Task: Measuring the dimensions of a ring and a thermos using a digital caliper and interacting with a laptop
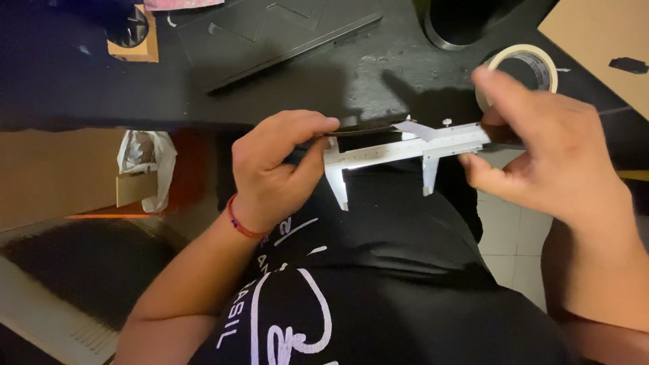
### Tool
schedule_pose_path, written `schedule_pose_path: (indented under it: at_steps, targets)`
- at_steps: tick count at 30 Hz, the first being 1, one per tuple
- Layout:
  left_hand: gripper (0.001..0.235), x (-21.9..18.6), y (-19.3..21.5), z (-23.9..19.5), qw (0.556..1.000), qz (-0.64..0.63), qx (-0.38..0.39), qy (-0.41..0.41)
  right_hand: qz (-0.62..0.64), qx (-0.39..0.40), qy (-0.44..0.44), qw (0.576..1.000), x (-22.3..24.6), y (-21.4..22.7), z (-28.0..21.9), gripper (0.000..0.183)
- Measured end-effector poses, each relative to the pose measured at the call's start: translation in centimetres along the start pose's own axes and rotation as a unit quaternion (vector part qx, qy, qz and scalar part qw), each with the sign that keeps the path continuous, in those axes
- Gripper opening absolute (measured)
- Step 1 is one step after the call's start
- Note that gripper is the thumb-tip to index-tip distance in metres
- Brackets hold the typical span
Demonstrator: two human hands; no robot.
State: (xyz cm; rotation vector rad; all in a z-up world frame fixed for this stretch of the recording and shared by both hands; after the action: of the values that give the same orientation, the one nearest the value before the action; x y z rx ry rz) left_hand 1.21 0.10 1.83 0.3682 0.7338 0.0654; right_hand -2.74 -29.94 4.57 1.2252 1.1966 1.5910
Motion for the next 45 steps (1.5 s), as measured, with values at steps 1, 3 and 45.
schedule_pose_path:
  at_steps: [1, 3, 45]
  targets:
    - [0.019, 0.1, 0.0, -0.1, 1.000, 0.000, 0.000, -0.001, 0.000, -0.001, 0.000, 1.000, 0.3, 0.4, 0.4, 0.078]
    - [0.021, 0.3, 0.2, -0.4, 1.000, 0.011, -0.006, 0.018, 0.078, 0.072, 0.059, 0.993, 1.2, 1.0, 1.1, 0.060]
    - [0.018, 5.4, 0.4, -1.6, 0.869, -0.157, -0.147, 0.445, 0.029, 0.040, -0.101, 0.994, -6.2, -2.9, 2.4, 0.028]
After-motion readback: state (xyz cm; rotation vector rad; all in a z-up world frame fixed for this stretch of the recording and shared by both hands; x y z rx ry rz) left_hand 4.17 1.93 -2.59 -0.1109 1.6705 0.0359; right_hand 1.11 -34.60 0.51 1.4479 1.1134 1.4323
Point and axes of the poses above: each hand's wrist, its own z-axis towards the middle knuckle, its own y-axis out of the back of the hand, x = y × z, the point moved 2 cm from there along z, towards the middle knuckle, and after that the axes turned 10 degrees about -y, right-handed, at the moved point
